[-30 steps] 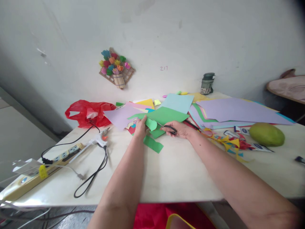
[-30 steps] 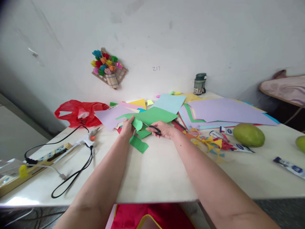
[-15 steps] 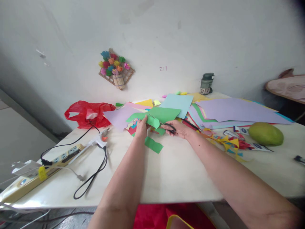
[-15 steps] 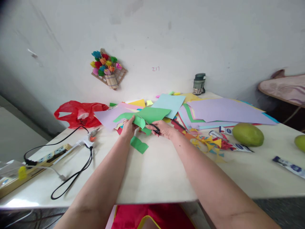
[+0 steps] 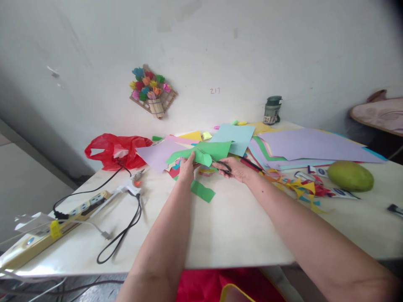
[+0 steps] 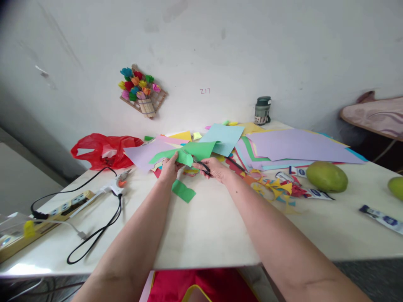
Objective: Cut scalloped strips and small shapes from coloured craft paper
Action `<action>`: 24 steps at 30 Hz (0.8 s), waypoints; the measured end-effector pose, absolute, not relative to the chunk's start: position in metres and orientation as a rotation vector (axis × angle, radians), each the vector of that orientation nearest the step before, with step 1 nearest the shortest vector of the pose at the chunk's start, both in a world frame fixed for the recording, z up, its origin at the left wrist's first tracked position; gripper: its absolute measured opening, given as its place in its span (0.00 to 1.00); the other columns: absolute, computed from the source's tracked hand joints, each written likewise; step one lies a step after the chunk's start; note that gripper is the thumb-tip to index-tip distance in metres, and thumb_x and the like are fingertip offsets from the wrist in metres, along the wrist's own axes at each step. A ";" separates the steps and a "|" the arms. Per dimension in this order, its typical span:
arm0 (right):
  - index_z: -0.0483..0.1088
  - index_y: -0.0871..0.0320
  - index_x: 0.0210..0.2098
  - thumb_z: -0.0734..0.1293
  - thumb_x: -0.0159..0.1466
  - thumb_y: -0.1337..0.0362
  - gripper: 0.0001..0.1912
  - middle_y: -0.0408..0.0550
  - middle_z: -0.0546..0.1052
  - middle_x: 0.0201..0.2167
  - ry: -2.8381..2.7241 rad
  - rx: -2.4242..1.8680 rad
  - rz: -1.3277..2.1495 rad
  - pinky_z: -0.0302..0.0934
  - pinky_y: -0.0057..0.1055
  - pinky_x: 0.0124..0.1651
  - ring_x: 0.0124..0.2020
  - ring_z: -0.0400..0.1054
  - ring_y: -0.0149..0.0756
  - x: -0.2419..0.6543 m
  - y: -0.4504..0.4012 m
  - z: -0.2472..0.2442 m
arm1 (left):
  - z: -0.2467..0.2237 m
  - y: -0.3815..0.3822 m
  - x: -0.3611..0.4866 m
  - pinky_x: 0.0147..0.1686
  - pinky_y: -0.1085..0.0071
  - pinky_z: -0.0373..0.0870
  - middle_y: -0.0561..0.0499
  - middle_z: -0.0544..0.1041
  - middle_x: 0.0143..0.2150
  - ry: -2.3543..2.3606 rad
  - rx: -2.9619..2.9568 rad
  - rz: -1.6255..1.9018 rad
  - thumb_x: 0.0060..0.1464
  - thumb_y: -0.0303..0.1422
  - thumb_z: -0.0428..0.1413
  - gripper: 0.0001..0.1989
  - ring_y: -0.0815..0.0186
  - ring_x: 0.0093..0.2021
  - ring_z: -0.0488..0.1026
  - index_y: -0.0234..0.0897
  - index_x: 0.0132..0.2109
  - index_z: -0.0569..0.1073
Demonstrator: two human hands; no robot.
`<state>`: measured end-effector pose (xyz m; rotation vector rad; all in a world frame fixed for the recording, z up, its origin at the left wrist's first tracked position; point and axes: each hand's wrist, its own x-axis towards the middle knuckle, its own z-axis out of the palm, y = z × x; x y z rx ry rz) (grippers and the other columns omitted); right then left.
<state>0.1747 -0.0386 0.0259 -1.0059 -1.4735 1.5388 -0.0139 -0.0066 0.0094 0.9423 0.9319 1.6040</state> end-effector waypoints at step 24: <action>0.65 0.60 0.19 0.75 0.49 0.59 0.16 0.38 0.64 0.12 -1.562 -1.051 1.491 0.46 0.23 0.15 0.13 0.51 0.22 0.175 -0.042 0.034 | 0.014 -0.010 -0.012 0.34 0.68 0.74 0.48 0.78 0.28 0.932 0.910 1.592 0.42 0.41 0.66 0.16 0.62 0.32 0.78 0.32 0.31 0.73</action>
